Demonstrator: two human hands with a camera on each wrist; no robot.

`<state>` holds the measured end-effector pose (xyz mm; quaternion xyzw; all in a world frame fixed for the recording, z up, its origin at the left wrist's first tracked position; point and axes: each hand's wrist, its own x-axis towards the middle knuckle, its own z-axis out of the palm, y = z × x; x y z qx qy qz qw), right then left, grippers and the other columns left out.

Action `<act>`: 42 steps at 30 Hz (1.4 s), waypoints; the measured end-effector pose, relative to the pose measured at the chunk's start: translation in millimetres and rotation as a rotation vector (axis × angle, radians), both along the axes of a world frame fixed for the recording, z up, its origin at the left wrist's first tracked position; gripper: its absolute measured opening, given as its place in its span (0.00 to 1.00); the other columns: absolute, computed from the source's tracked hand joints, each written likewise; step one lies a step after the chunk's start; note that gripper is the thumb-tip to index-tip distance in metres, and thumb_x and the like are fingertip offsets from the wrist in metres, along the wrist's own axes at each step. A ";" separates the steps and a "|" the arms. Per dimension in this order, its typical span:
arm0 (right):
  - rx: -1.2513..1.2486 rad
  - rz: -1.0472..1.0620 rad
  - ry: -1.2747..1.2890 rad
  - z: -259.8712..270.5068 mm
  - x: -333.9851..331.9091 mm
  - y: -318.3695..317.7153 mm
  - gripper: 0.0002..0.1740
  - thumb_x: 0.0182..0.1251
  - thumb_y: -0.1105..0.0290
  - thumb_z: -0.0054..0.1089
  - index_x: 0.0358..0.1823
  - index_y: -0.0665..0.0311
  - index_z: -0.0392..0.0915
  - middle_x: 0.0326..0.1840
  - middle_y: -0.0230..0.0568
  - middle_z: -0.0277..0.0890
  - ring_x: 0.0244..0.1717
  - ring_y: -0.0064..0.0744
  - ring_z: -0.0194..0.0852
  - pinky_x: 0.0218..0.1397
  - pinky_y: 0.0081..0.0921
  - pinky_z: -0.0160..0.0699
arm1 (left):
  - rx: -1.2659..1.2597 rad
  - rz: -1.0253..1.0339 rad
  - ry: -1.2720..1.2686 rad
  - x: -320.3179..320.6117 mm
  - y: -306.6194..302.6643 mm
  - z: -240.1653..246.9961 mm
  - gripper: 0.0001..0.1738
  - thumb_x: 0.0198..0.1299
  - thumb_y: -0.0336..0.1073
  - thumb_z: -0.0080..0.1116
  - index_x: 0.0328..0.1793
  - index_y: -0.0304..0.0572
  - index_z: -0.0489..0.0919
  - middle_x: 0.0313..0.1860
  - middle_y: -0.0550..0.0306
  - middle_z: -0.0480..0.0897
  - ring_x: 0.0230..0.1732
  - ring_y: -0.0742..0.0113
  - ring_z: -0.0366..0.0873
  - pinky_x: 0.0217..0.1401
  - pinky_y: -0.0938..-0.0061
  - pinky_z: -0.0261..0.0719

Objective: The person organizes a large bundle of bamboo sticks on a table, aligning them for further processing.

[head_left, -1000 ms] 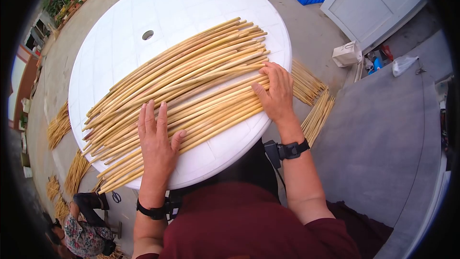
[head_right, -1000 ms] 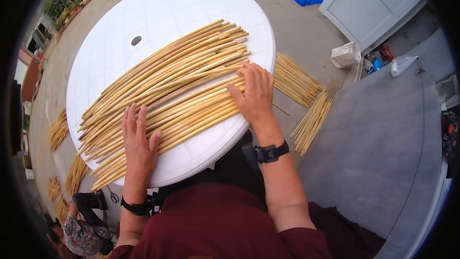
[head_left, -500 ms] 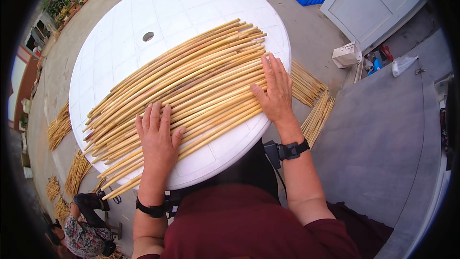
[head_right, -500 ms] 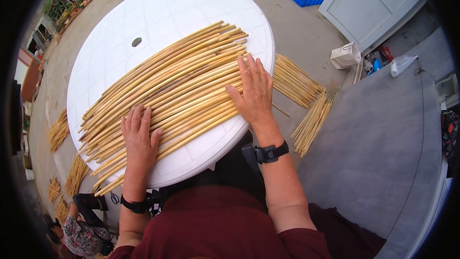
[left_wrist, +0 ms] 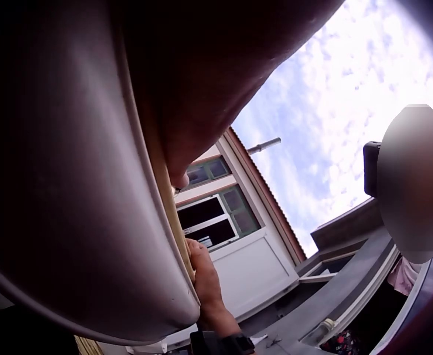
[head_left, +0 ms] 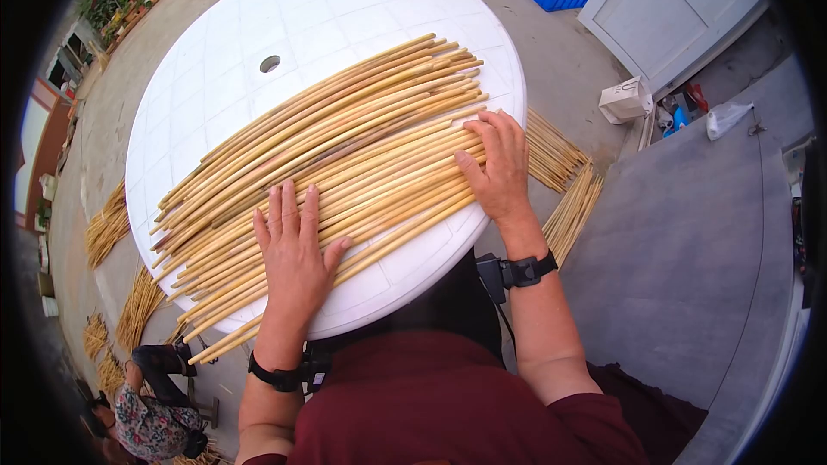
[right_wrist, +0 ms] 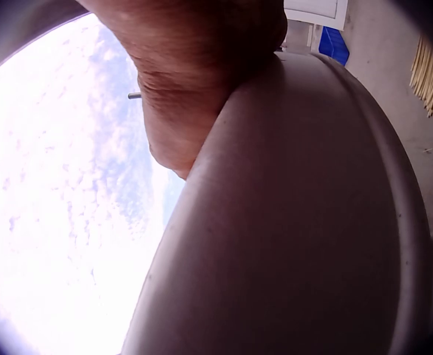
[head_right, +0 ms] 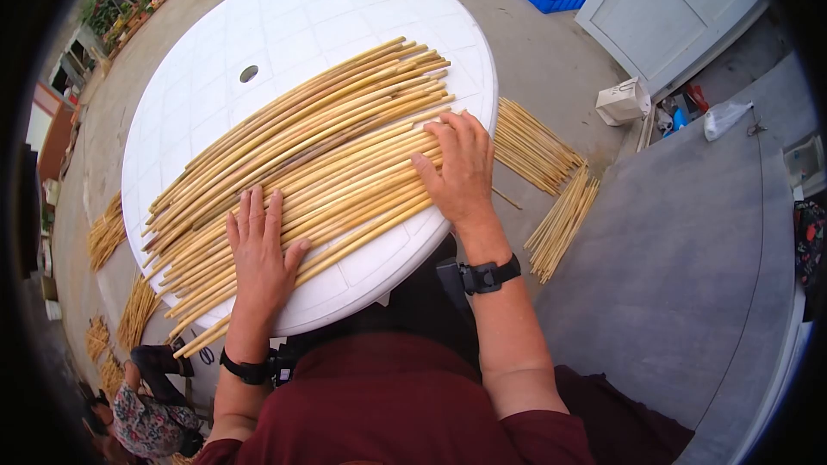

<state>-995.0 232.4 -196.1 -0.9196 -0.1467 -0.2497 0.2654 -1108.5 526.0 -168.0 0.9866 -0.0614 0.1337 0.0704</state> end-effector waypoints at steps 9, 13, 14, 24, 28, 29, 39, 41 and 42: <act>0.026 0.040 -0.032 2.0 0.4 -0.1 0.25 0.66 0.55 0.63 0.61 0.57 0.77 0.67 0.44 0.68 0.76 0.53 0.57 0.79 0.51 0.49 | -0.081 -0.058 -0.012 2.9 3.8 3.0 0.40 0.61 0.51 0.65 0.75 0.37 0.69 0.70 0.39 0.69 0.72 0.39 0.62 0.77 0.44 0.55; 0.006 0.046 -0.005 2.3 0.2 -2.1 0.24 0.66 0.56 0.63 0.61 0.57 0.77 0.68 0.44 0.69 0.77 0.53 0.55 0.80 0.52 0.46 | -0.128 -0.011 0.033 2.6 2.7 3.8 0.40 0.60 0.52 0.67 0.73 0.35 0.70 0.71 0.38 0.68 0.72 0.37 0.62 0.76 0.45 0.56; 0.008 0.045 -0.005 1.8 0.5 -2.1 0.24 0.66 0.56 0.63 0.61 0.57 0.77 0.69 0.44 0.68 0.78 0.53 0.55 0.81 0.53 0.45 | -0.114 -0.013 0.012 2.5 2.6 3.7 0.40 0.60 0.50 0.67 0.73 0.36 0.70 0.72 0.38 0.68 0.73 0.38 0.62 0.77 0.45 0.56; 0.010 0.023 0.032 2.5 -0.1 -1.1 0.24 0.67 0.55 0.62 0.61 0.57 0.77 0.70 0.44 0.72 0.80 0.53 0.52 0.82 0.55 0.40 | -0.033 0.002 0.065 3.2 2.0 2.7 0.40 0.63 0.53 0.63 0.75 0.39 0.67 0.79 0.37 0.62 0.82 0.40 0.53 0.82 0.41 0.43; -0.009 0.019 0.034 3.5 -0.7 -1.6 0.24 0.67 0.56 0.60 0.62 0.56 0.77 0.70 0.42 0.72 0.80 0.51 0.53 0.82 0.54 0.41 | -0.095 0.011 0.094 3.1 1.7 7.3 0.39 0.64 0.54 0.63 0.74 0.39 0.68 0.80 0.36 0.61 0.82 0.38 0.52 0.82 0.39 0.42; -0.011 0.025 0.031 3.2 -0.2 -1.0 0.24 0.68 0.56 0.60 0.63 0.56 0.77 0.70 0.42 0.72 0.80 0.50 0.53 0.82 0.54 0.42 | -0.071 0.011 0.045 3.5 1.0 7.5 0.39 0.64 0.54 0.63 0.74 0.39 0.68 0.80 0.35 0.61 0.82 0.37 0.52 0.82 0.39 0.42; -0.062 0.038 0.029 2.7 0.8 -3.4 0.25 0.70 0.55 0.57 0.65 0.56 0.77 0.73 0.40 0.70 0.81 0.50 0.53 0.82 0.56 0.39 | -0.032 0.027 0.055 12.0 1.3 4.2 0.42 0.63 0.58 0.63 0.76 0.40 0.67 0.77 0.38 0.64 0.80 0.39 0.56 0.81 0.36 0.43; -0.149 -0.019 0.020 2.8 -1.6 -4.1 0.26 0.71 0.55 0.57 0.67 0.55 0.76 0.75 0.40 0.69 0.82 0.50 0.51 0.82 0.60 0.35 | -0.030 0.016 0.046 9.6 2.4 2.6 0.42 0.63 0.57 0.63 0.76 0.40 0.67 0.76 0.39 0.65 0.79 0.40 0.57 0.81 0.36 0.43; -0.192 -0.044 0.015 3.8 -2.9 -1.8 0.27 0.72 0.54 0.56 0.68 0.55 0.75 0.76 0.40 0.68 0.82 0.49 0.50 0.82 0.61 0.34 | -0.031 0.009 0.045 9.4 2.1 2.6 0.41 0.63 0.56 0.63 0.76 0.40 0.67 0.76 0.39 0.65 0.79 0.40 0.57 0.81 0.36 0.43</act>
